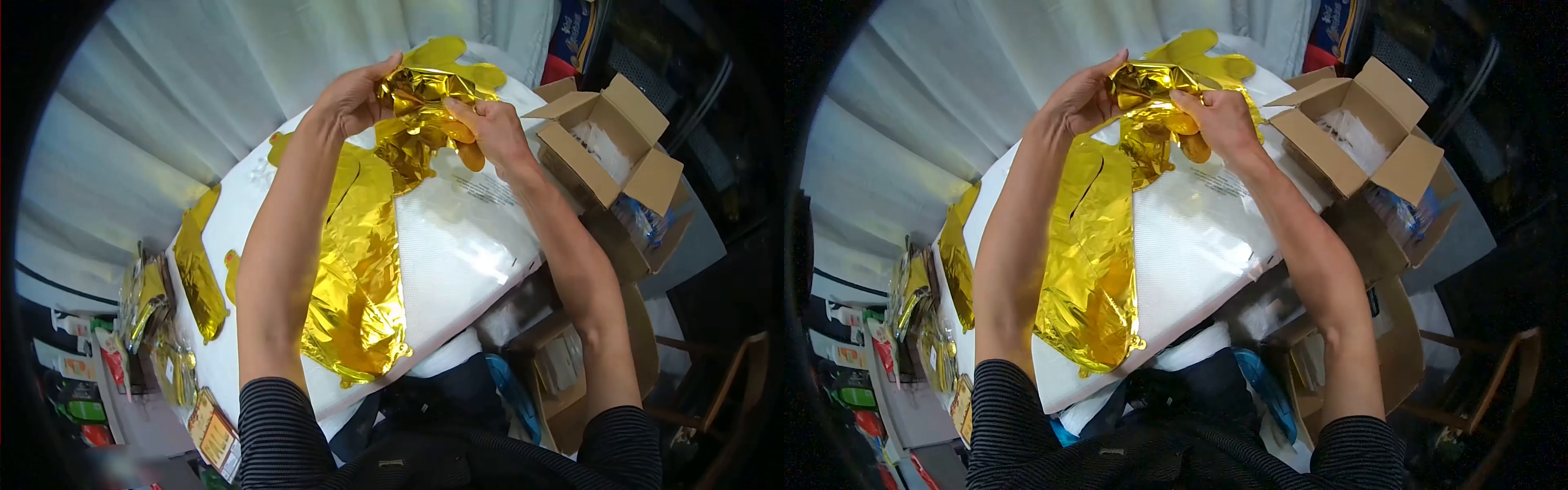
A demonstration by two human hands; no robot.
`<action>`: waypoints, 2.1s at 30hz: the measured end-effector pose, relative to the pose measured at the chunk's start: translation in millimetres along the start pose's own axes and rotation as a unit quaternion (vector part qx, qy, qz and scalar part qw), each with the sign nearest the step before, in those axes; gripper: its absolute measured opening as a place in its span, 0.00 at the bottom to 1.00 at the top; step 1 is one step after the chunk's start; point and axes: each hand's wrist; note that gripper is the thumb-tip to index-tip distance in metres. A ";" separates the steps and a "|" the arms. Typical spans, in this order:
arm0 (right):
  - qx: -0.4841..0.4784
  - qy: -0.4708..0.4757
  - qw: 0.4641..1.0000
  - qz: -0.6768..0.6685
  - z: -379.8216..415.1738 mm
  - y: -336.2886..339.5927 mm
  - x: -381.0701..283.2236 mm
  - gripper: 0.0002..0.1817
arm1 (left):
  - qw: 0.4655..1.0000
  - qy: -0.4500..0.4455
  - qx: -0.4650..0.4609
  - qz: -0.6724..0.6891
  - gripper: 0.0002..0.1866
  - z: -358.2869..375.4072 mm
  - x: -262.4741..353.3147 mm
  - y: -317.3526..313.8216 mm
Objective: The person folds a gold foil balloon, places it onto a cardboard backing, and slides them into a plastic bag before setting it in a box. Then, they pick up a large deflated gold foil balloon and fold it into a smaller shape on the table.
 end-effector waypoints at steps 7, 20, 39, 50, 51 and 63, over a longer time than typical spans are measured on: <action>0.018 0.033 0.999 0.000 2.4 0.0 -9.6 0.26 | 0.996 -0.034 0.034 -0.072 0.26 31.1 -6.6 -6.1; -0.006 0.009 0.998 -0.065 -5.6 1.9 -35.2 0.28 | 0.713 -0.421 0.050 -0.559 0.29 48.4 -15.4 -6.3; -0.006 0.057 0.997 -0.048 -73.0 31.1 -59.5 0.24 | 0.862 -0.401 0.233 -0.205 0.14 7.1 65.0 33.9; -0.348 -0.012 0.826 -0.443 -274.0 115.6 -59.8 0.08 | 0.826 -0.402 0.392 -0.032 0.13 122.4 156.0 244.0; -0.232 -0.003 0.882 -0.409 -270.4 102.6 -70.6 0.08 | 0.812 -0.394 0.430 -0.025 0.14 138.9 154.9 244.2; 0.180 0.092 0.953 -0.224 -259.6 17.1 -132.1 0.05 | 0.825 -0.422 0.364 -0.099 0.16 191.1 130.0 200.3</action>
Point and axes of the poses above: each hand's wrist, its own z-axis away from the middle knuckle, its own y-axis out of the back of the hand, x = y × z, and after that the axes turned 3 degrees about z, right-handed
